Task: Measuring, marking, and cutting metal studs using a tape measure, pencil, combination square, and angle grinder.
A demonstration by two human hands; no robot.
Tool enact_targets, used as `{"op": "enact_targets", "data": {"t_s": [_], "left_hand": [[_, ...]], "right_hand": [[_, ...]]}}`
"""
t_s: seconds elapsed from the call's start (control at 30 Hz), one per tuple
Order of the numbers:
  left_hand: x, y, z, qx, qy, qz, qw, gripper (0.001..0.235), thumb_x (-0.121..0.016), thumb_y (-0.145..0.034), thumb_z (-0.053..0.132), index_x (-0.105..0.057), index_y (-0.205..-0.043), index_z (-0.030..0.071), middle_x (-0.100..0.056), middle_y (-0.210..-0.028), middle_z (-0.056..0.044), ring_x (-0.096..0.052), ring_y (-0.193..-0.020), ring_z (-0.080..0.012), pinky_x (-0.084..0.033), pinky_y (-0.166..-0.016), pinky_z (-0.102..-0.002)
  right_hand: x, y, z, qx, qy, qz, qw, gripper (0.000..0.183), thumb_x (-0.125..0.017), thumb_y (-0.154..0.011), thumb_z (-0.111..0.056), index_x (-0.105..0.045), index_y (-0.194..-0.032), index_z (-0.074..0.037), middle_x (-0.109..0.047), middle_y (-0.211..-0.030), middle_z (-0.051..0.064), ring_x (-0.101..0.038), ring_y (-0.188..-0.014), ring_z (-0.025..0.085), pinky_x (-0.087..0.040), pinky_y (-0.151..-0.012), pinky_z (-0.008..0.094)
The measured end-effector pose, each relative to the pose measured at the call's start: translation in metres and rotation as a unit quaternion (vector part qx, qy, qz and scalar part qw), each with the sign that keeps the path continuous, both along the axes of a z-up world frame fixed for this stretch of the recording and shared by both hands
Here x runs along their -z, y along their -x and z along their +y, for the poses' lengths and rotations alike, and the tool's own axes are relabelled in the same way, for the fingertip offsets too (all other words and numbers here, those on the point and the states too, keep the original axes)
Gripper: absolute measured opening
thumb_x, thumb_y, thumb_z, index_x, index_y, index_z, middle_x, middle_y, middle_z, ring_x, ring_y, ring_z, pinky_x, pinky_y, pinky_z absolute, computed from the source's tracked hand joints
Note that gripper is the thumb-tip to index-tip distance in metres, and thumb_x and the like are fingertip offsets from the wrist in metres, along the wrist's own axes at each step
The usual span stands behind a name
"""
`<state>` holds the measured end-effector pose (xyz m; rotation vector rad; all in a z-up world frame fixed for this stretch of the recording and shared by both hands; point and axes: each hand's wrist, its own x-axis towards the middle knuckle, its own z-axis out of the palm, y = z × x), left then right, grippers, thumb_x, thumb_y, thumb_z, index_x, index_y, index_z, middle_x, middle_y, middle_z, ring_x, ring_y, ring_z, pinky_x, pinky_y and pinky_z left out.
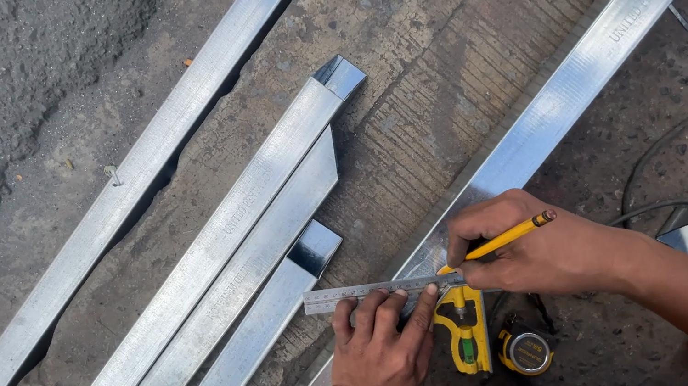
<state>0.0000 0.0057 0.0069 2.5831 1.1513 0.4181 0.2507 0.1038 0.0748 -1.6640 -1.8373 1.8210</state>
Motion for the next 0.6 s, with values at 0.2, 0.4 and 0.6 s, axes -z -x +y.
{"op": "enact_targets", "data": {"t_s": [0.2,0.4,0.6], "left_hand": [[0.002,0.000,-0.002,0.002,-0.001,-0.005,1.000,0.051,-0.070,-0.095,0.037,-0.061,-0.142,0.020,-0.065,-0.114,-0.008,-0.059,-0.108,-0.0303,-0.039,-0.094,-0.052],[0.002,-0.001,-0.002,-0.005,-0.009,-0.012,1.000,0.039,-0.069,-0.098,0.037,-0.066,-0.132,0.019,-0.061,-0.114,-0.008,-0.058,-0.110,-0.0307,-0.039,-0.094,-0.052],[0.004,0.000,-0.004,-0.002,0.003,-0.004,1.000,0.040,-0.066,-0.100,0.041,-0.065,-0.134,0.019,-0.061,-0.114,-0.009,-0.057,-0.111,-0.0324,-0.039,-0.094,-0.055]], "right_hand": [[0.004,0.013,-0.004,0.018,0.000,-0.005,1.000,0.008,-0.078,-0.080,-0.021,-0.081,-0.083,-0.015,-0.081,-0.079,-0.004,-0.072,-0.075,0.010,-0.054,-0.065,0.029],[0.006,0.029,0.000,0.004,-0.001,0.062,0.998,0.014,-0.070,-0.085,-0.023,-0.076,-0.087,-0.011,-0.073,-0.080,0.001,-0.065,-0.068,0.014,-0.049,-0.059,0.033],[0.008,0.029,-0.001,0.027,-0.004,0.137,0.990,0.021,-0.069,-0.090,-0.030,-0.076,-0.090,-0.010,-0.073,-0.079,0.003,-0.066,-0.069,0.015,-0.050,-0.059,0.034]]}}
